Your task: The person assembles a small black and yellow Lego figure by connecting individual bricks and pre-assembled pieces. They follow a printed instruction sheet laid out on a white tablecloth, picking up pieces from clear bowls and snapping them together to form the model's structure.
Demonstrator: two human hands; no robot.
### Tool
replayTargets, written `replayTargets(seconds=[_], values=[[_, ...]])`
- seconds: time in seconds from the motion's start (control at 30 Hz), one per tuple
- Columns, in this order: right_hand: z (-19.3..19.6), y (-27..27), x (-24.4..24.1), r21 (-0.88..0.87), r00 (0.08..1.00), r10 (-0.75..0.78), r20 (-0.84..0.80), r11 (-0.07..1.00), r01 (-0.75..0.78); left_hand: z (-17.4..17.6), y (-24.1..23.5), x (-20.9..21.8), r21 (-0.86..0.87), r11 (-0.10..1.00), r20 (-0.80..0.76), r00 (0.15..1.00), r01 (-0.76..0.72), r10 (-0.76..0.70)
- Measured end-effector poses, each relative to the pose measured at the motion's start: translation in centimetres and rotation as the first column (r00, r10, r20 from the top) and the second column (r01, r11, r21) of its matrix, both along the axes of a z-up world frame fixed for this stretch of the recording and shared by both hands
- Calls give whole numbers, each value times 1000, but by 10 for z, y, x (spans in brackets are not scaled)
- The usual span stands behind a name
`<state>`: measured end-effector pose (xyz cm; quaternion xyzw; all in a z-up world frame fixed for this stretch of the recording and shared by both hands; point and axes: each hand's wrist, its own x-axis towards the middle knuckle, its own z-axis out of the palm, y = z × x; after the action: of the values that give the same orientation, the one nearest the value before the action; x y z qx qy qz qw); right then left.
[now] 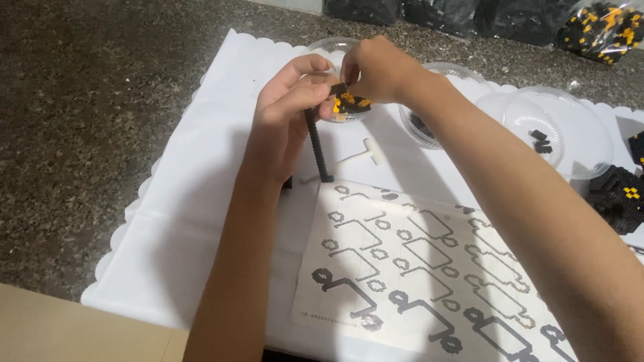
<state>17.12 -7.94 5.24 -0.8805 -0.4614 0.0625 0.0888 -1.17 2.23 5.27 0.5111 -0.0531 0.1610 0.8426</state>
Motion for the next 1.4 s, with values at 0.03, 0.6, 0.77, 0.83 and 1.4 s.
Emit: replayTargets(seconds=[0.03, 0.6, 0.77, 0.83, 1.4], values=[[0, -1, 1, -1, 1000, -1, -1, 1000, 1, -1, 0, 1, -1, 1000, -1, 1000, 1, -1], [5, -11, 4, 297, 995, 102, -16, 950, -93, -3, -3, 9, 16, 994, -143, 984, -107, 109], [13, -21, -8, 433, 975, 83, -204, 901, 14, 13, -4, 3, -6, 963, -293, 921, -270, 256], [14, -24, -10, 465, 952, 81, -296, 883, 69, 13, -3, 3, -24, 950, -320, 903, -311, 287], [22, -141, -128, 408, 743, -385, -547, 652, 638, 7, -18, -2, 413, 911, -110, 992, -3, 53]])
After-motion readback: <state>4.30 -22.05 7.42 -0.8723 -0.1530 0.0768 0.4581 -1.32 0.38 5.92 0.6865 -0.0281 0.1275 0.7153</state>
